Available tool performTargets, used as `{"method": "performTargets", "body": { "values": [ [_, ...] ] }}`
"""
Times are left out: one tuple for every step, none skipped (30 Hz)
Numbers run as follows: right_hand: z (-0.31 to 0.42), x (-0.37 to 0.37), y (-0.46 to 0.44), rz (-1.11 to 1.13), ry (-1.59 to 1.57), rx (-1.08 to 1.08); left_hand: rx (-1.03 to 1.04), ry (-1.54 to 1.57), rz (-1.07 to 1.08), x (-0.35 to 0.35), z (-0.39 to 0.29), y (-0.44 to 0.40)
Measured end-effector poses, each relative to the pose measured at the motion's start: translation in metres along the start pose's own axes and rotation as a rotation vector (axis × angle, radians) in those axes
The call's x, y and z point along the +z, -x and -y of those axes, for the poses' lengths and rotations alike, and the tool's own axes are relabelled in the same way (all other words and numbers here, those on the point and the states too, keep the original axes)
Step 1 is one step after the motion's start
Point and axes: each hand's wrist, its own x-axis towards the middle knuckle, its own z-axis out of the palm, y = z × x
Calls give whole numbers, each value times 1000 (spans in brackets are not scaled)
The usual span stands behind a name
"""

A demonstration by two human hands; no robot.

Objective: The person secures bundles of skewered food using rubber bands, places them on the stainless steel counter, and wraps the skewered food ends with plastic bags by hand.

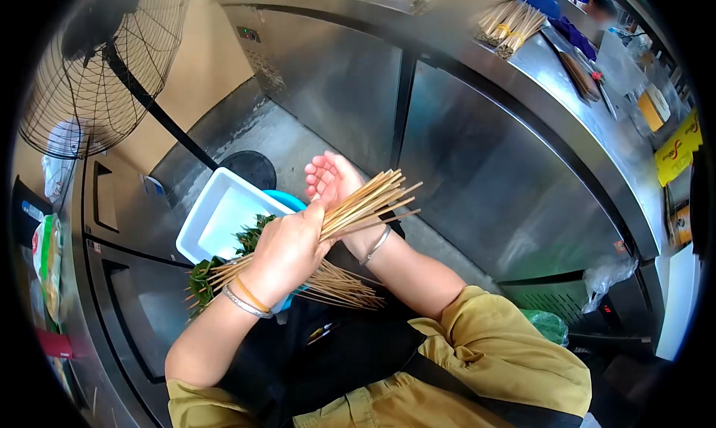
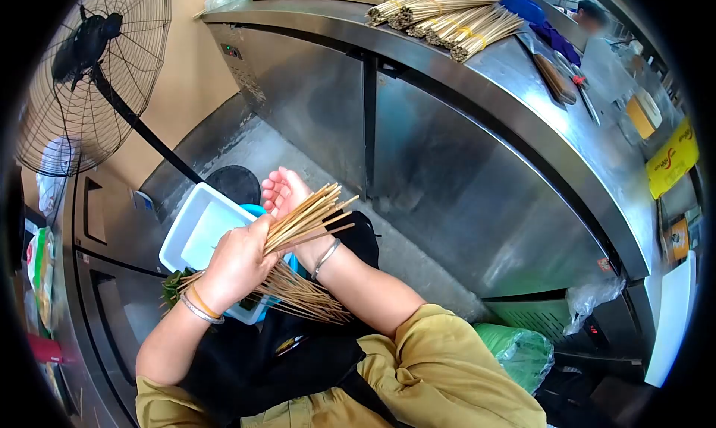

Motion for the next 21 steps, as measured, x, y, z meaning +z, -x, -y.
{"method": "performTargets", "body": {
  "values": [
    [-2,-1,1,10,38,0,3,29,8,0,0,1],
    [-3,-2,2,21,77,-4,11,57,13,-1,0,2],
    [-6,-3,1,11,94,-18,3,100,-8,3,3,2],
    [-9,-5,1,64,124,-53,82,152,-58,7,7,2],
    [-13,-9,1,97,160,-106,74,156,-33,7,6,3],
    [-16,-12,2,129,196,-164,71,160,-6,6,5,4],
    [-17,-12,4,129,221,-157,66,159,18,5,4,4],
    [-18,-12,6,127,244,-145,57,158,44,3,2,5],
    [-22,-17,5,145,237,-115,84,118,79,-1,1,6],
    [-24,-19,4,164,230,-77,96,102,93,-1,0,7],
    [-27,-21,3,166,192,-31,99,54,120,-4,-4,7],
    [-26,-19,5,155,154,11,93,7,148,-7,-8,7],
    [-25,-20,5,177,159,21,98,4,150,-7,-8,7],
    [-24,-21,4,198,164,32,99,-28,125,-7,-7,7],
    [-25,-20,7,196,161,28,98,-57,101,-6,-7,6],
    [-29,-18,12,228,140,-16,100,-56,104,-8,-3,5],
    [-34,-19,16,260,120,-58,66,-32,34,-12,3,1],
    [-44,-25,20,320,232,-152,29,-8,-37,-16,10,-3],
    [-41,-15,32,315,324,-94,-20,-84,-44,-21,16,-4],
    [-34,-7,45,314,415,-27,-3,-154,-66,-23,24,-5],
    [-22,-11,51,374,847,-32,3,-200,-62,-24,28,-4]
  ]
}}
